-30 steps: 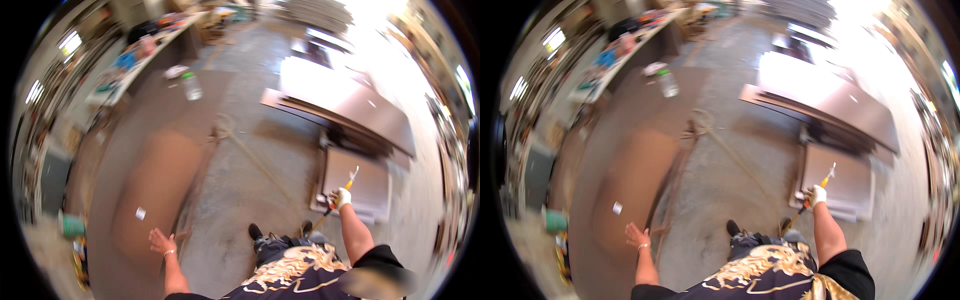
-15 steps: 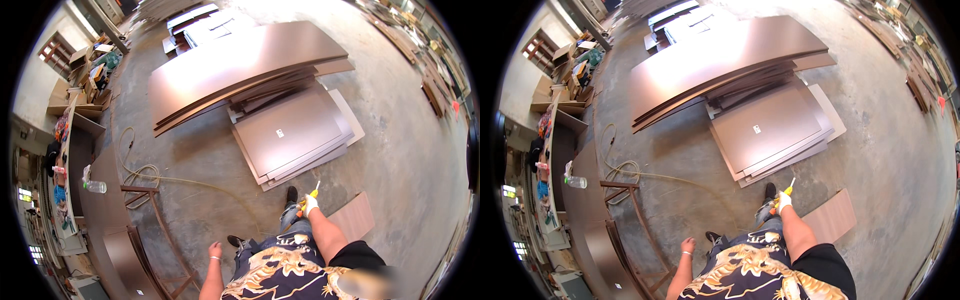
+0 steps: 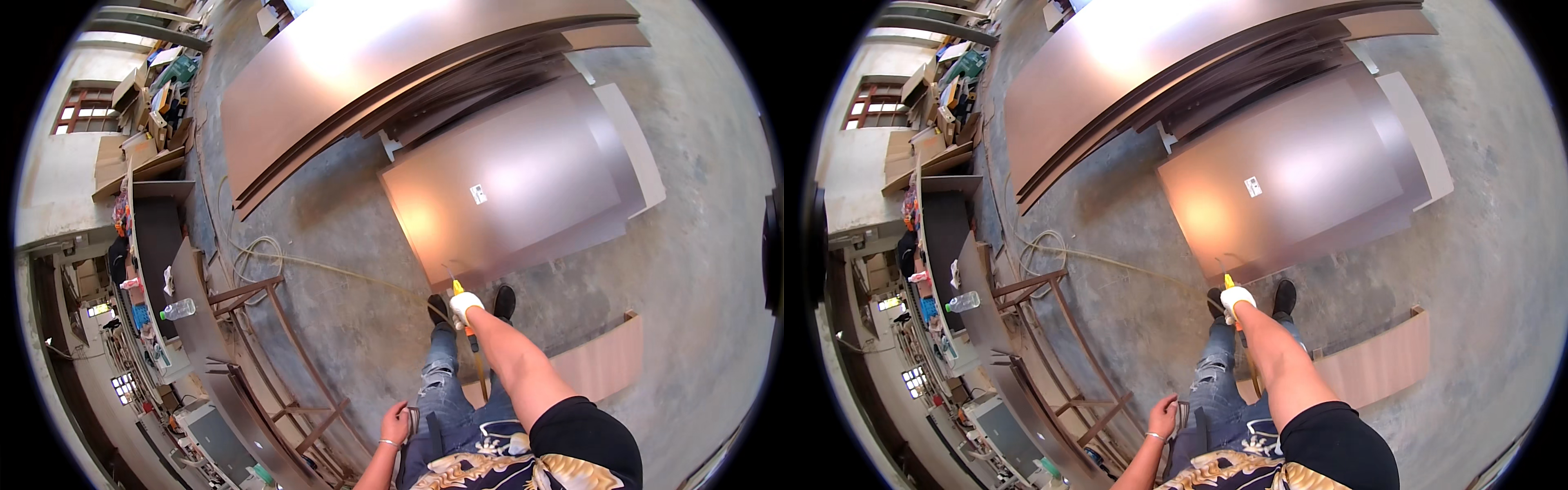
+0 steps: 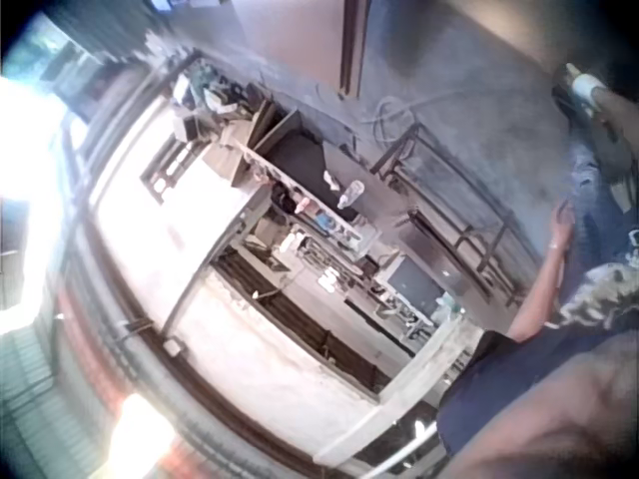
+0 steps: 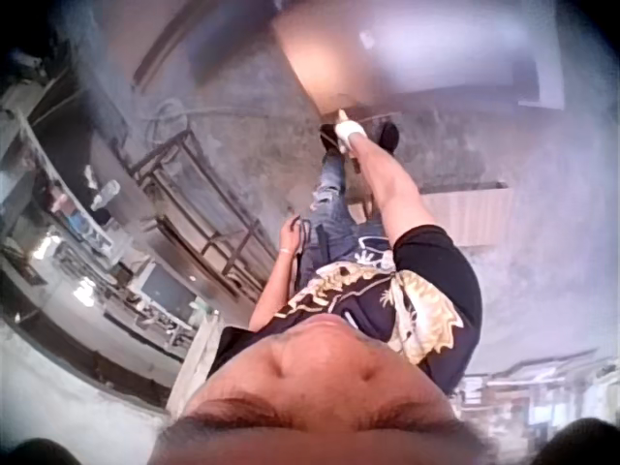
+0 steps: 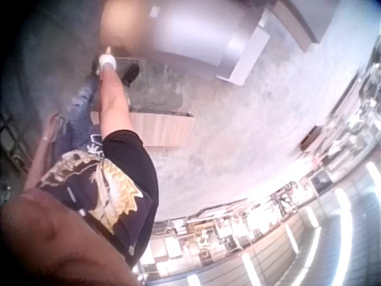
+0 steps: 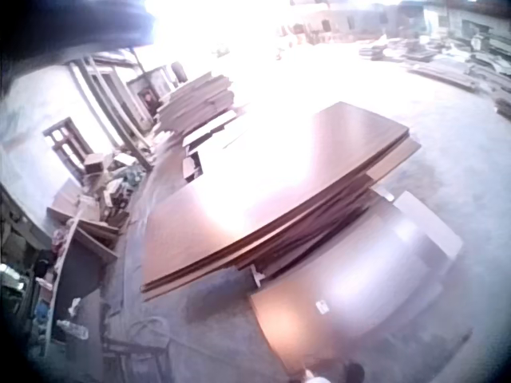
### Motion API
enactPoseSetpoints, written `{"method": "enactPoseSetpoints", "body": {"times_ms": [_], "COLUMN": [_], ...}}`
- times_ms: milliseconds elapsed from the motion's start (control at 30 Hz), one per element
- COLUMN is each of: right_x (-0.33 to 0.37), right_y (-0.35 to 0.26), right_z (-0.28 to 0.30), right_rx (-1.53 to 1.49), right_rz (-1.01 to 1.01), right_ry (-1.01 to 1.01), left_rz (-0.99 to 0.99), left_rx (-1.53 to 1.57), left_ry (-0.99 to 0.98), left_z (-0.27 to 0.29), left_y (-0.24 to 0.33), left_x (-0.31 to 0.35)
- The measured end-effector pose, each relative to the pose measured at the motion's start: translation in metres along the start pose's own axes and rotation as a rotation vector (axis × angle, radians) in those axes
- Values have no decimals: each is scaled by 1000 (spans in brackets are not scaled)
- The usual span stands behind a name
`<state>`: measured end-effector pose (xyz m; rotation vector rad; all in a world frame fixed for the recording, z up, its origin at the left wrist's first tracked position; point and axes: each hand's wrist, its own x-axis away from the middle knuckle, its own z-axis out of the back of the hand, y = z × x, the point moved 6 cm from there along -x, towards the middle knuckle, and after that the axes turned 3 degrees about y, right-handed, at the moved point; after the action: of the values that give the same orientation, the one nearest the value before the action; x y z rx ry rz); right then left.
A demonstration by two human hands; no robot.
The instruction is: The person repeatedly picks up large metal sheets from a stack, sprays them with a handheld spray gun, and places them on a workbench. The person handles the sheets one at a time, spraying each side before stacking them.
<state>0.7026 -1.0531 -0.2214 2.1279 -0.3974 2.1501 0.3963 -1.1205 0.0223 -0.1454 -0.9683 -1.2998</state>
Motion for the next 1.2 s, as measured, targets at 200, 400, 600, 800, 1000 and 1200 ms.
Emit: {"method": "enactPoseSetpoints", "body": {"times_ms": [200,400,600,800,1000,1200], "right_x": [-24,7,11,33,18,12], "right_y": [-180,-253,-142,-115,-100,97], "right_z": [94,229,450,504,504,433], "right_rx": [367,401,-129,-318,-191,54], "right_rz": [373,313,53,44,35,-172], "right_ry": [234,400,855,891,870,941], "left_rz": [213,177,201,373,329,317], "left_rx": [224,235,337,364,287,461], "left_ry": [12,-121,-238,-168,-268,-146], "left_z": [-28,-83,-89,-73,-89,-161], "left_y": [-37,-18,-13,-25,-14,37], "left_x": [-61,-142,-227,-282,-337,-397]}}
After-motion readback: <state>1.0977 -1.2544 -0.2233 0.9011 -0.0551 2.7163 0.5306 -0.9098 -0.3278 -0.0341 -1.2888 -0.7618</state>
